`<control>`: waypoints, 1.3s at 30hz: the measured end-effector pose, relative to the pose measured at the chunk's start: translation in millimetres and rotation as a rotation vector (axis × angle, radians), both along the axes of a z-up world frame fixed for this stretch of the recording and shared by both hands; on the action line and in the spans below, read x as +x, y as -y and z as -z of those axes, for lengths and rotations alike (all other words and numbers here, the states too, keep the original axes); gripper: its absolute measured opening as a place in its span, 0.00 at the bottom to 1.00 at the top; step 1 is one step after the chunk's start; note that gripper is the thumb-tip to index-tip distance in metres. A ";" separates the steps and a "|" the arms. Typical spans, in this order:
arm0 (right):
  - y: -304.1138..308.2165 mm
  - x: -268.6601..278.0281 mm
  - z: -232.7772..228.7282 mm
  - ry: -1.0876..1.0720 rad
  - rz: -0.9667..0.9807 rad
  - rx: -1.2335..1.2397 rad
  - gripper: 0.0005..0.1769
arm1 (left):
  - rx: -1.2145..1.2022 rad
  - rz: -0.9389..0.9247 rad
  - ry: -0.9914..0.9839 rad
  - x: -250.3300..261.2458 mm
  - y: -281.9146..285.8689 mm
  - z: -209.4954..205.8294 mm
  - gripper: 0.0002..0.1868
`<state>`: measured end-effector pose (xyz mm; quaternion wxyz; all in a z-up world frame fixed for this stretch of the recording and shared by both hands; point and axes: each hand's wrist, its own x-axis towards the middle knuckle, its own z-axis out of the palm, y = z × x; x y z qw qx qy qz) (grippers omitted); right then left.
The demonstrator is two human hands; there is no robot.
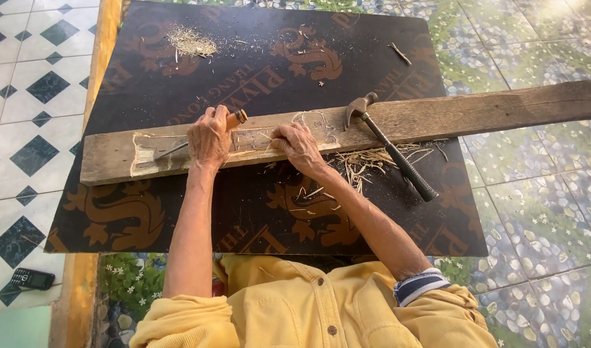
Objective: Carving a decorative shape into a wooden plank using a hammer and a hand chisel.
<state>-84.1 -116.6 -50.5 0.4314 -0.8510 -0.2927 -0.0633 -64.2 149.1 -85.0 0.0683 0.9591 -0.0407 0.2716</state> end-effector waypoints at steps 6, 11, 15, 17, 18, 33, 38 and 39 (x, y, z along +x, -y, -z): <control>3.0 17.3 22.6 -0.207 0.062 0.153 0.10 | -0.037 0.004 -0.003 -6.9 4.6 -8.8 0.17; 13.2 0.2 -25.9 -0.454 0.077 0.608 0.09 | -0.016 -0.005 0.002 -5.2 4.0 -7.4 0.17; 23.3 -1.0 -39.2 -0.649 -0.010 1.012 0.07 | -0.028 -0.005 -0.007 -10.7 7.1 -15.8 0.18; 25.4 -2.5 -39.7 -0.681 -0.004 1.030 0.08 | -0.023 0.001 -0.013 -14.5 8.4 -20.0 0.18; 25.7 -1.7 -41.4 -0.713 -0.006 1.048 0.08 | -0.015 0.001 -0.015 -14.9 8.1 -23.9 0.18; 99.9 -46.6 -137.2 -0.337 -0.111 0.588 0.09 | 0.037 0.020 -0.014 -10.5 2.6 -17.2 0.17; 82.1 -17.5 -68.5 -0.067 0.002 -0.232 0.08 | 0.030 0.011 -0.013 -12.3 5.3 -23.0 0.18; 71.8 -17.6 -63.4 -0.014 0.049 -0.215 0.12 | 0.010 0.014 -0.014 -14.2 6.8 -26.3 0.17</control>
